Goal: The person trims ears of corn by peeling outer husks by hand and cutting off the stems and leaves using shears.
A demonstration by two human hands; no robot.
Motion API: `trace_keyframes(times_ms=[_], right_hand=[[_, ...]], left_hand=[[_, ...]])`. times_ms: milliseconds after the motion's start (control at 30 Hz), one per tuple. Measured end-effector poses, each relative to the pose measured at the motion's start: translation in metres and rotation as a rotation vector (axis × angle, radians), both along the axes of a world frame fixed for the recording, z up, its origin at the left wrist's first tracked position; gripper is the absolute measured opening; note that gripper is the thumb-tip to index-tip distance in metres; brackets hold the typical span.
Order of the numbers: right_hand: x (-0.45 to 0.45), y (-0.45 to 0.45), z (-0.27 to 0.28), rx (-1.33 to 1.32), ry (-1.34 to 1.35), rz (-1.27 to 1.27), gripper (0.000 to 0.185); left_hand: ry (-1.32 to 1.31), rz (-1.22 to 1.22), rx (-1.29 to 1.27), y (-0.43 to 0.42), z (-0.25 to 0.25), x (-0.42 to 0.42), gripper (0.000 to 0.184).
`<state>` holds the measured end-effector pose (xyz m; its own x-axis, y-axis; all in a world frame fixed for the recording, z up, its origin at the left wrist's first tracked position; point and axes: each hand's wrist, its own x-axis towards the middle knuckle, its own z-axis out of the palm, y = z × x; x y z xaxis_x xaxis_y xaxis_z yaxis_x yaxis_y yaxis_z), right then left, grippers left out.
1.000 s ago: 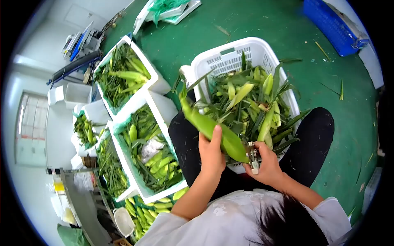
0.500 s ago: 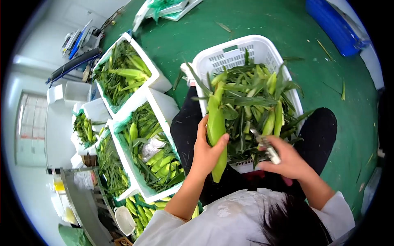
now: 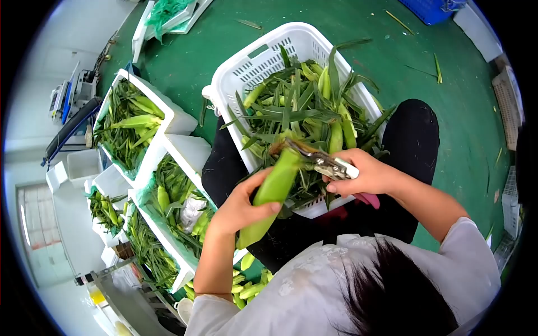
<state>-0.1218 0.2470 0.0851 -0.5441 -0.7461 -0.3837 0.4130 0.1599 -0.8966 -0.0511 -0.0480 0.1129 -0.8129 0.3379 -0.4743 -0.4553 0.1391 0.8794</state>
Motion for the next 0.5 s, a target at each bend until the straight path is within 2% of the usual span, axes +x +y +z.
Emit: trace_keyframes(times_ms=[33,67,100,167,200,233,300,367,433,500], right_hand=[[0.005,0.003,0.002,-0.037,-0.132,-0.084,0.021],[0.012,0.008,0.006,-0.092,-0.192,-0.157,0.024],[0.016,0.019,0.015,-0.141,-0.368,-0.158,0.028],[0.036,0.025,0.021,-0.350,-0.500,-0.169,0.036],[0.049,0.020,0.021,-0.369,-0.492,-0.162,0.040],[0.061,0.016,0.022,-0.386,-0.485,-0.157,0.044],[0.072,0.010,0.029,-0.254,-0.469,-0.082,0.052],[0.074,0.001,0.023,-0.178,-0.400,-0.098,0.054],[0.074,-0.010,-0.005,-0.096,-0.199,-0.146,0.058],[0.064,-0.018,-0.015,-0.033,-0.129,-0.156,0.062]], left_hand=[[-0.119,0.114,0.135,-0.001,-0.002,-0.002,0.077],[-0.109,0.247,0.167,0.002,-0.007,-0.004,0.086],[-0.015,0.322,0.278,0.006,-0.010,-0.007,0.073],[-0.061,0.568,0.620,0.014,-0.031,-0.013,0.062],[-0.004,0.575,0.700,0.021,-0.029,-0.022,0.061],[-0.073,0.643,0.781,0.028,-0.025,-0.028,0.062],[-0.110,0.659,0.837,0.031,-0.036,-0.029,0.061],[0.025,0.650,0.428,0.044,-0.038,-0.026,0.068],[0.152,0.545,0.291,0.052,-0.030,-0.022,0.081],[0.164,0.512,0.320,0.058,-0.025,-0.015,0.091]])
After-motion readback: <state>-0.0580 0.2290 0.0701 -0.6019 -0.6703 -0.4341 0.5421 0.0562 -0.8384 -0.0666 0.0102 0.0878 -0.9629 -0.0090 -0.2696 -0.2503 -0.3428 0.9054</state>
